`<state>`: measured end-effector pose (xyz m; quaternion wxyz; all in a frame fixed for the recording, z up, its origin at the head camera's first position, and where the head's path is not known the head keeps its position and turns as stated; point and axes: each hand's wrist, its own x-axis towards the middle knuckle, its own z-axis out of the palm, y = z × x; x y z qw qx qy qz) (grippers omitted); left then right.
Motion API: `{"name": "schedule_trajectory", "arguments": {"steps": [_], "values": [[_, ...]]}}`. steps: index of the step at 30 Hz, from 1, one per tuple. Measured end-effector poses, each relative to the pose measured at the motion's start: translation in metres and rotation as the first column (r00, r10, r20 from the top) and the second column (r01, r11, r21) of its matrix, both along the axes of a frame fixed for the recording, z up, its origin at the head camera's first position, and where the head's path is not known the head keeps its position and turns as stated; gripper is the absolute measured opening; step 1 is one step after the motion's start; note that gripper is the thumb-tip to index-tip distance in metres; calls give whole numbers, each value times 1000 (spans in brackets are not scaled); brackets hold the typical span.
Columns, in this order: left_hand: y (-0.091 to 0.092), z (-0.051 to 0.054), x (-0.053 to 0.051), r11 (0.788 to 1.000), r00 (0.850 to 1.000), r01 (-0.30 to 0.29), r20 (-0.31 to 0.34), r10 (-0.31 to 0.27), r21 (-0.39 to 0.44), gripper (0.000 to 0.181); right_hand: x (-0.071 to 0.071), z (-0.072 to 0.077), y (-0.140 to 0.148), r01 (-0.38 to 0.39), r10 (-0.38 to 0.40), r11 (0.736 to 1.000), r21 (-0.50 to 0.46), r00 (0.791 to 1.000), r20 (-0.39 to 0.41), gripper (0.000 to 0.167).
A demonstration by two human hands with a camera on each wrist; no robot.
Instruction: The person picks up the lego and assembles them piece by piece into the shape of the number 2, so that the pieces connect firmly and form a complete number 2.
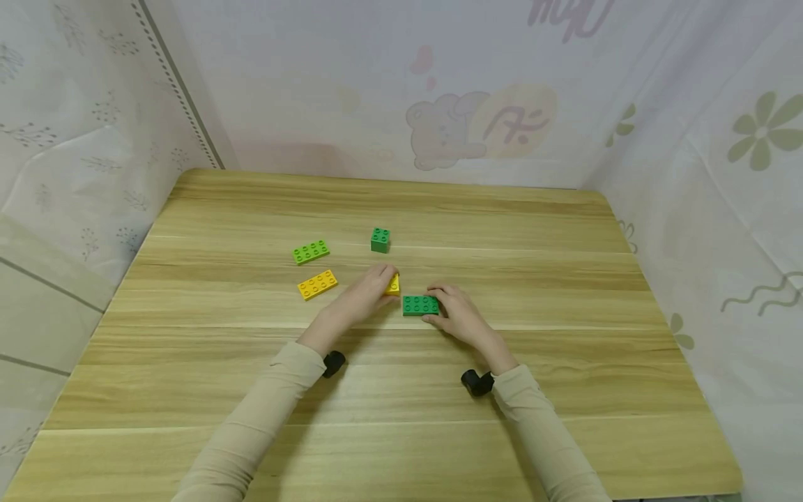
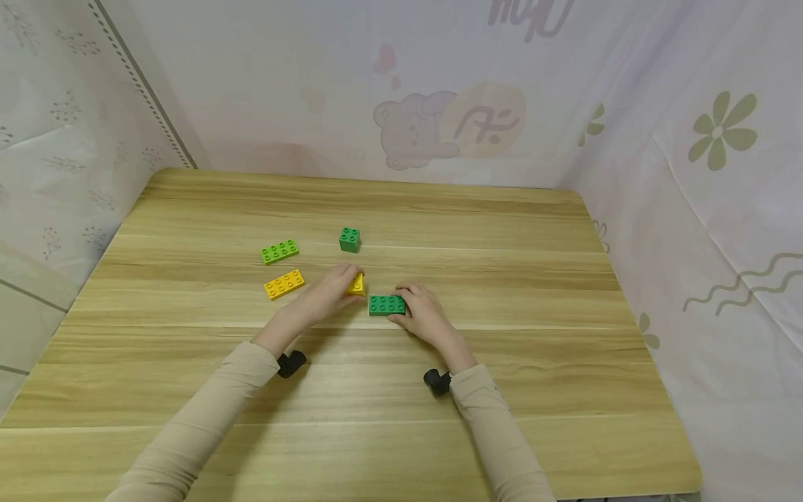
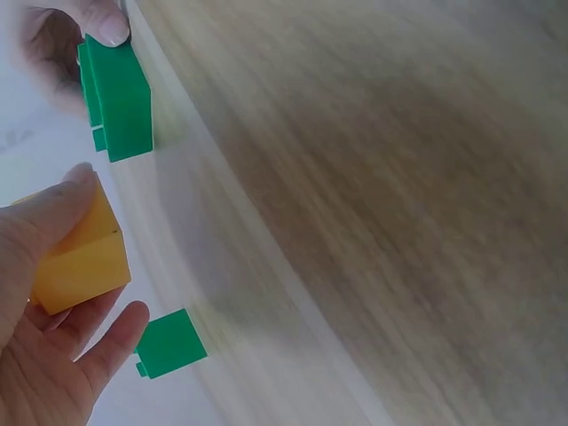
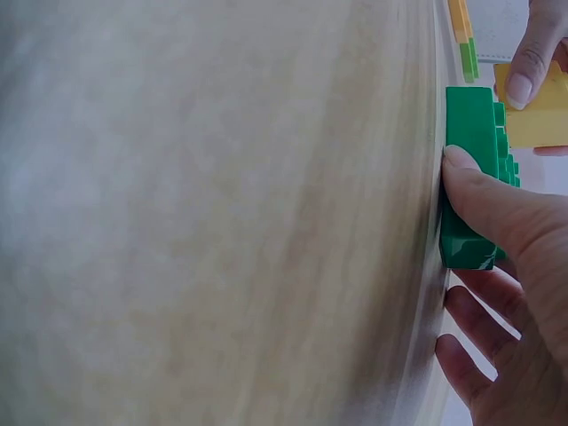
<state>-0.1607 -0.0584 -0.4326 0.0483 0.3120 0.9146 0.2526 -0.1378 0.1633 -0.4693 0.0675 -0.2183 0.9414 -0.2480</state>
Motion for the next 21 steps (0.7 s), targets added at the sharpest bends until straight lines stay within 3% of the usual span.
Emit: {"name": "schedule_trajectory", "arguments": {"steps": [21], "values": [[17,-1,2,998,998,59,2,-59,9,39,0,1,0,2,-2,1000,-23,1000,9,49]]}}
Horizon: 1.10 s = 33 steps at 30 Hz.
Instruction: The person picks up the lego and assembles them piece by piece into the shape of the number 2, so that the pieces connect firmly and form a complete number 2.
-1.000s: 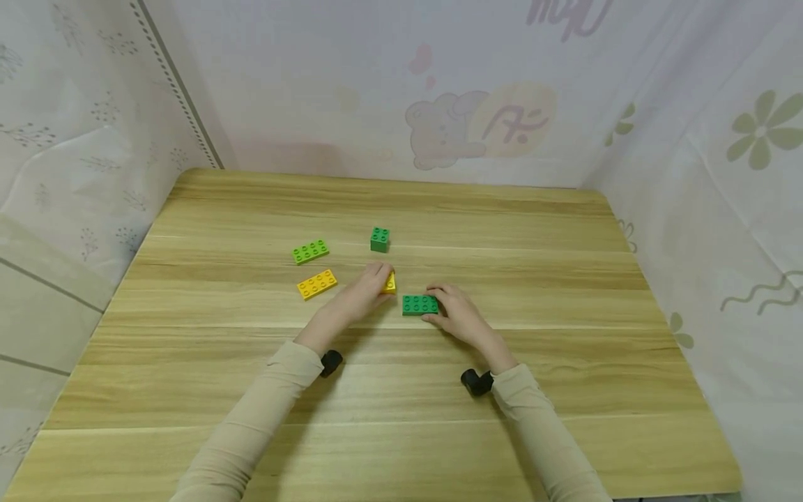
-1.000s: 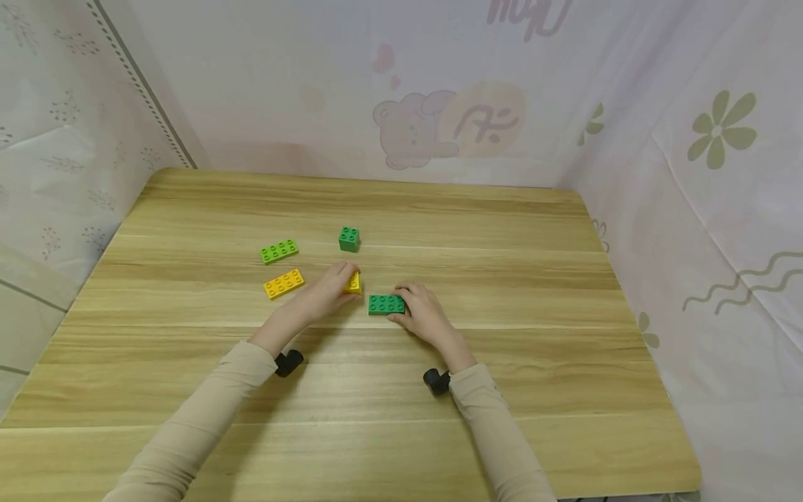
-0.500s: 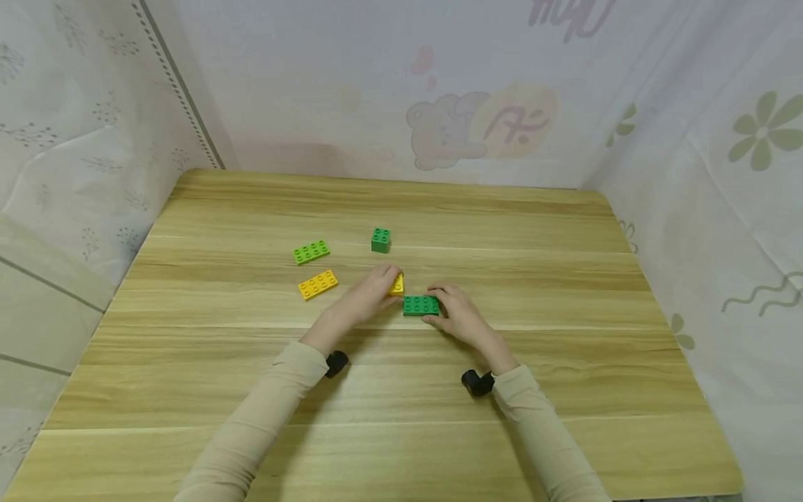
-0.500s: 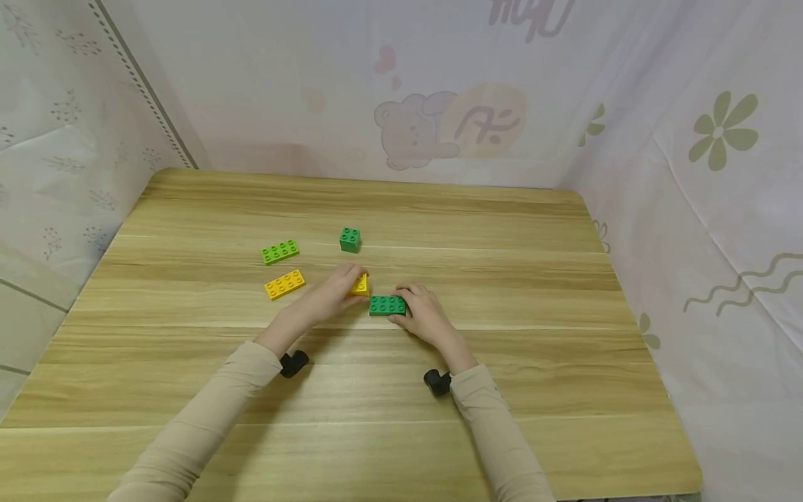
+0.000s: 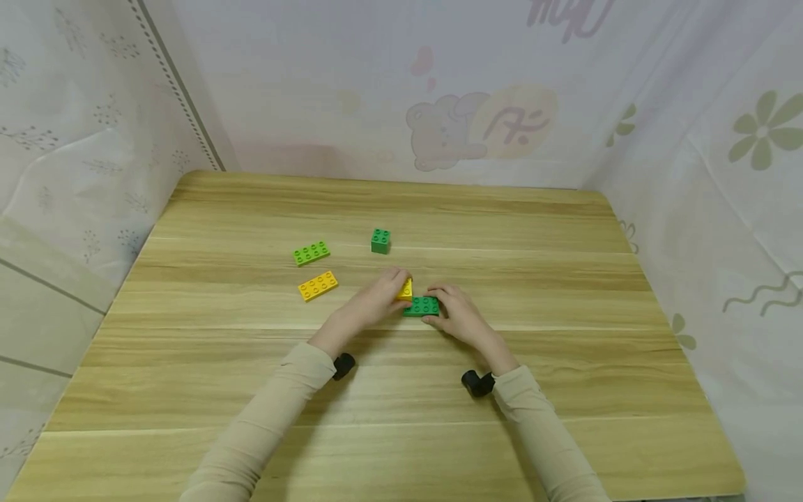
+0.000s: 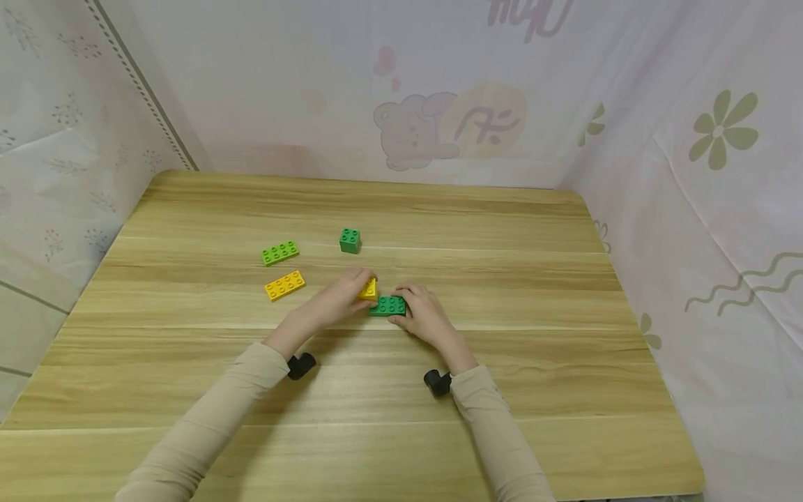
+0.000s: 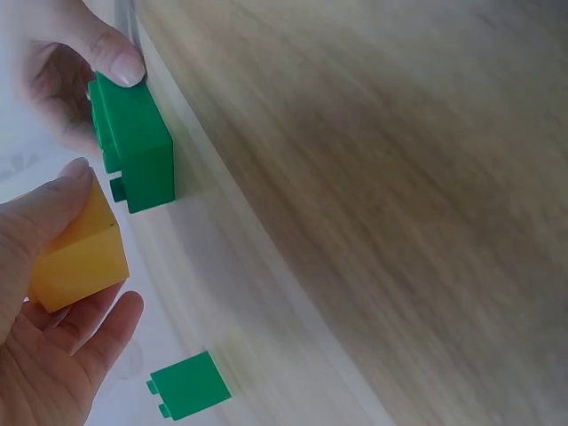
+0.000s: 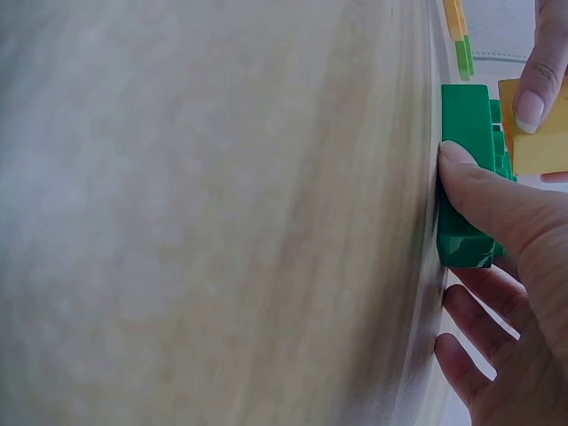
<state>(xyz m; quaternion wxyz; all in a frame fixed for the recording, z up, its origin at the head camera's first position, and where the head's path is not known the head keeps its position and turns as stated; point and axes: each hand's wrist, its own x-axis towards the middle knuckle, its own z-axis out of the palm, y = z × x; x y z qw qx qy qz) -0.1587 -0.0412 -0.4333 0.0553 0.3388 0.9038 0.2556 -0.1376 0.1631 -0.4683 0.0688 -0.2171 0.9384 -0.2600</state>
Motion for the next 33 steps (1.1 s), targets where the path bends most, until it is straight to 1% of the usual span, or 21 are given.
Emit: {"name": "schedule_trajectory", "arguments": {"steps": [8,14,21,26,29,33], "values": [[4,5,-2,1000,1000,4,7,-3,-29,41,-4,3,-1,-4,3,1000,7,1000,2,50],[4,6,-1,1000,1000,6,-2,-6,-17,41,-6,3,-2,-3,3,1000,0,1000,-9,49],[3,3,1,1000,1000,19,-15,-19,-19,40,-3,1,-3,-5,5,1000,17,1000,-2,48],[4,2,2,1000,1000,4,-22,-5,-29,40,-2,0,-3,4,-4,1000,-11,1000,-6,48],[5,0,1,999,1000,12,-26,-13,-36,40,-1,-1,-3,4,-4,1000,-9,1000,-17,49],[7,-6,-1,999,999,35,-32,-36,-31,40,1,1,-2,7,-7,1000,6,1000,-14,48]]}}
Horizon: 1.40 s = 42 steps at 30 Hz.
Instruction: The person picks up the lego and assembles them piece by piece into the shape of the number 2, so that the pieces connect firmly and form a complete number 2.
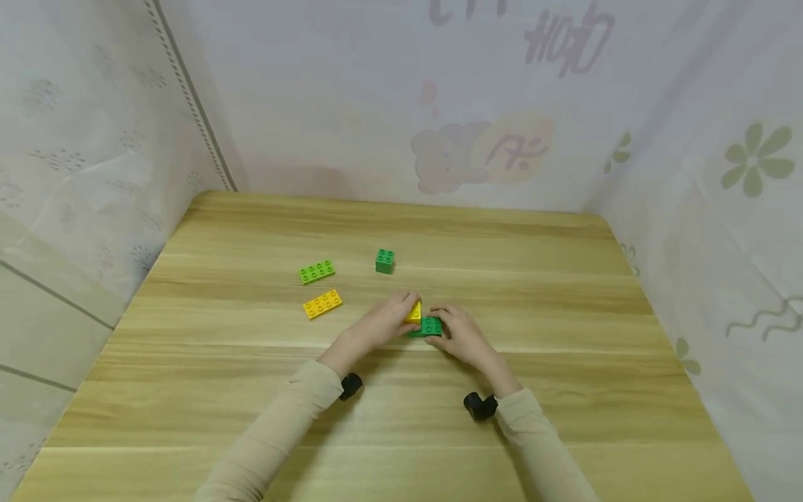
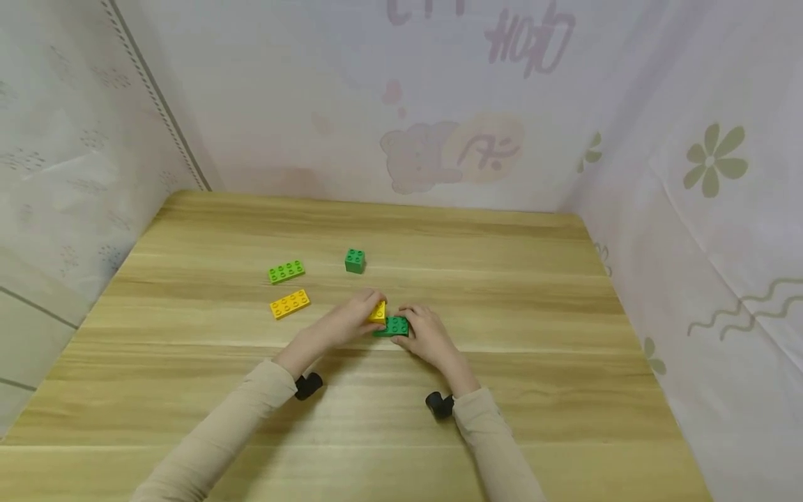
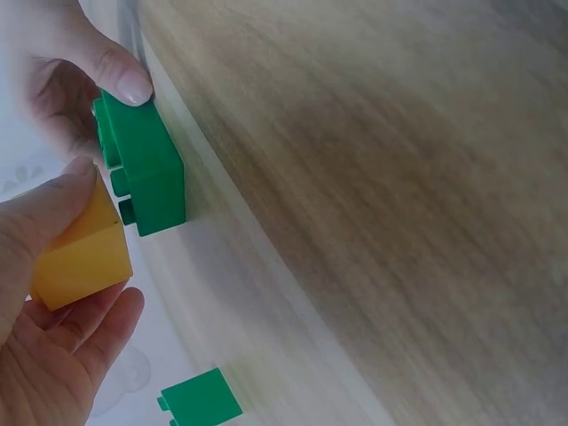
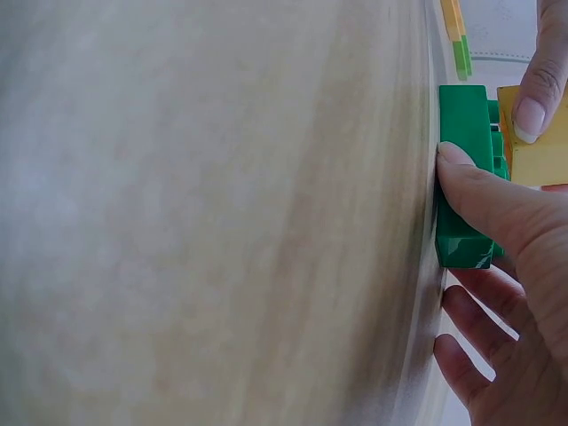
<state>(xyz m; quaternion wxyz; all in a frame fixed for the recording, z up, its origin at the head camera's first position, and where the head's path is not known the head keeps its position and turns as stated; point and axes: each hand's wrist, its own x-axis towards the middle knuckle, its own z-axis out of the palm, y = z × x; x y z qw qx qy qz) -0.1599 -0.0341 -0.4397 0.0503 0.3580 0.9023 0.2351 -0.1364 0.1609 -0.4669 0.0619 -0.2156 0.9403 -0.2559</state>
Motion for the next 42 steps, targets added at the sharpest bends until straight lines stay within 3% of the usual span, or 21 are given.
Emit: {"name": "schedule_trajectory", "arguments": {"steps": [5,8,15,20,34,42], "values": [[2,-17,-6,1000,999,-8,-31,7,-28,39,5,7,-2,12,-12,999,-41,1000,10,47],[3,-20,-6,1000,999,-9,-38,8,-30,39,7,8,-3,17,-17,999,-49,1000,9,46],[2,-5,5,999,1000,16,13,-16,28,36,5,-3,0,8,-8,1000,-29,1000,3,47],[3,3,10,1000,999,20,34,-20,6,35,5,-7,1,4,-4,999,-36,1000,7,47],[3,6,4,996,994,84,70,-82,-27,34,4,-9,1,13,-13,999,-34,1000,5,48],[5,1,0,998,975,-6,220,-8,61,40,1,-6,1,20,-20,999,-31,1000,0,48]]}}
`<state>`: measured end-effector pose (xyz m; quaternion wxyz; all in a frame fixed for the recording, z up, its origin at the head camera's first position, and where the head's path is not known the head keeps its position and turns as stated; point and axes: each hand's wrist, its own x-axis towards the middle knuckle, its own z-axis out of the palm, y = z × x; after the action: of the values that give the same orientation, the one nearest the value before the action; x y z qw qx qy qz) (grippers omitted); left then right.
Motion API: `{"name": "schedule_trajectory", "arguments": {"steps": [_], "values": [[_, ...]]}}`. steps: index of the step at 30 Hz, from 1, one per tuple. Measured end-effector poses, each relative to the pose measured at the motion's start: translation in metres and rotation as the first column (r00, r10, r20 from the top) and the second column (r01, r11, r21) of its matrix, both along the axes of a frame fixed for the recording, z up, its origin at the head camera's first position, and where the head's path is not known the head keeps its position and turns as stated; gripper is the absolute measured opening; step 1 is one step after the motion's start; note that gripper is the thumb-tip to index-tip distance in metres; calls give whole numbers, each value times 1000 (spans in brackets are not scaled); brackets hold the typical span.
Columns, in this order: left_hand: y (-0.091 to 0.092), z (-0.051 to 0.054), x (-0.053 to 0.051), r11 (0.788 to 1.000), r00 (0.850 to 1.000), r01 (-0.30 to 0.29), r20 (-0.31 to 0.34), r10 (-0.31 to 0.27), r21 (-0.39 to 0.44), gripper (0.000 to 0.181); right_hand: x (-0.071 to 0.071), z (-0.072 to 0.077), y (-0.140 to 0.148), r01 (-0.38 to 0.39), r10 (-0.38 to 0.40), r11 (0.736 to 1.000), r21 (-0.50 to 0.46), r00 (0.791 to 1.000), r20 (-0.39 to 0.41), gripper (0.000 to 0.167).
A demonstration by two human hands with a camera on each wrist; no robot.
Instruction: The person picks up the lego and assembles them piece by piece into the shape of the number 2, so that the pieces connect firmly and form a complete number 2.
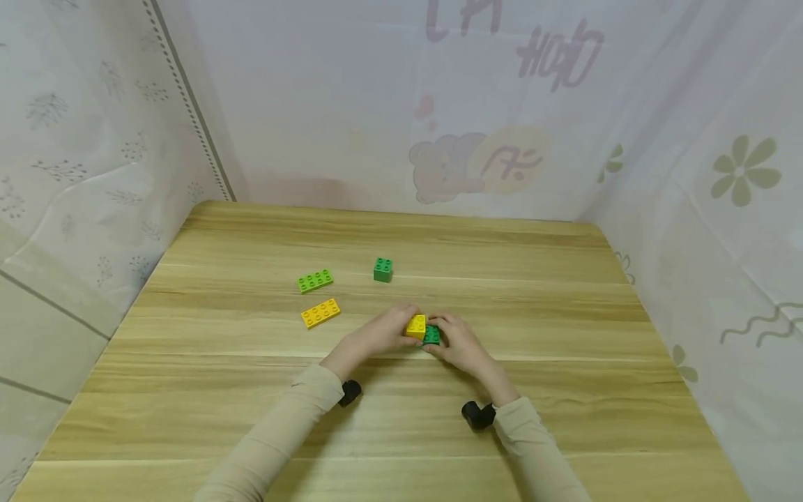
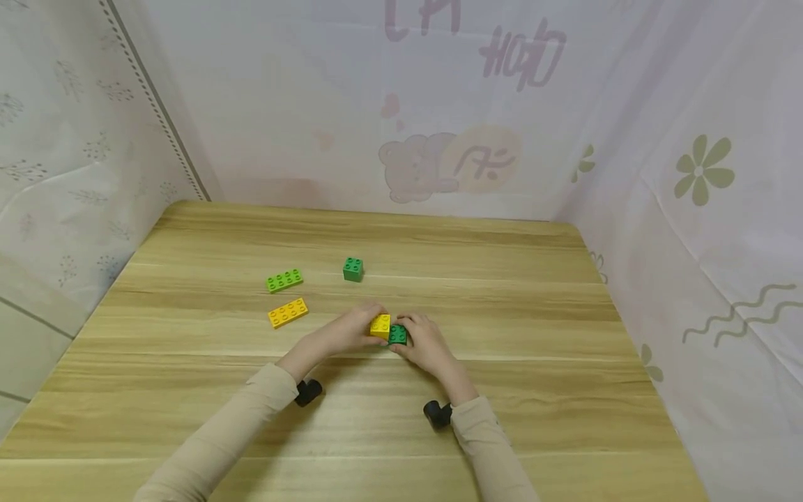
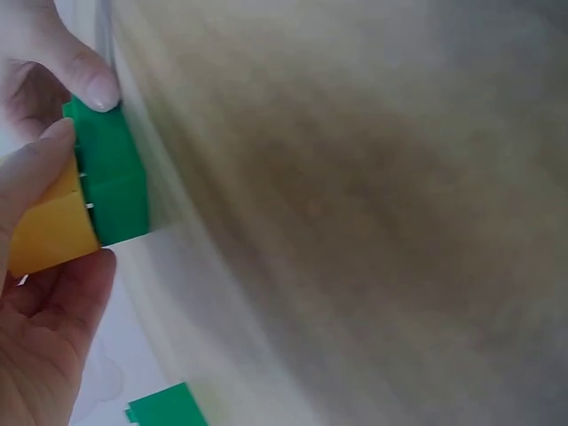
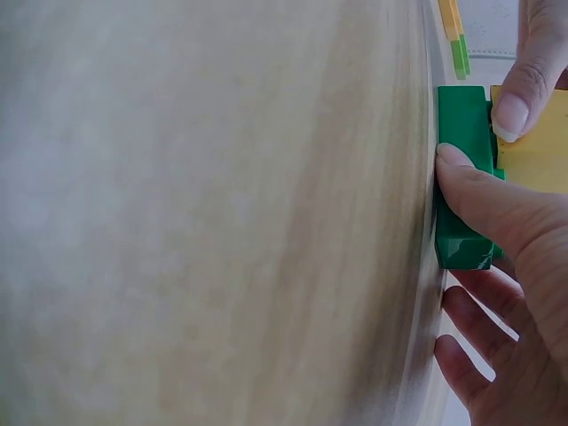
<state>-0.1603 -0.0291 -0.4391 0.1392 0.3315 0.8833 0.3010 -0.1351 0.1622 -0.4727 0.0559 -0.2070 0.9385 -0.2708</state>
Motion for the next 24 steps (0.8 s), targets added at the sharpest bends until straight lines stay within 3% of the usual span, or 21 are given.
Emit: {"name": "schedule_trajectory", "arguments": {"steps": [9,18,24], "values": [[-3,-11,-2,994,999,-41,29,38,103,43,0,3,-1,0,0,1000,-2,1000,1,48],[-4,-15,-2,992,999,-49,25,46,112,46,-2,0,4,-4,5,998,-58,1000,17,48],[-4,-14,-2,990,996,-72,61,65,121,47,-2,-3,8,10,-2,992,-124,998,63,48]]}}
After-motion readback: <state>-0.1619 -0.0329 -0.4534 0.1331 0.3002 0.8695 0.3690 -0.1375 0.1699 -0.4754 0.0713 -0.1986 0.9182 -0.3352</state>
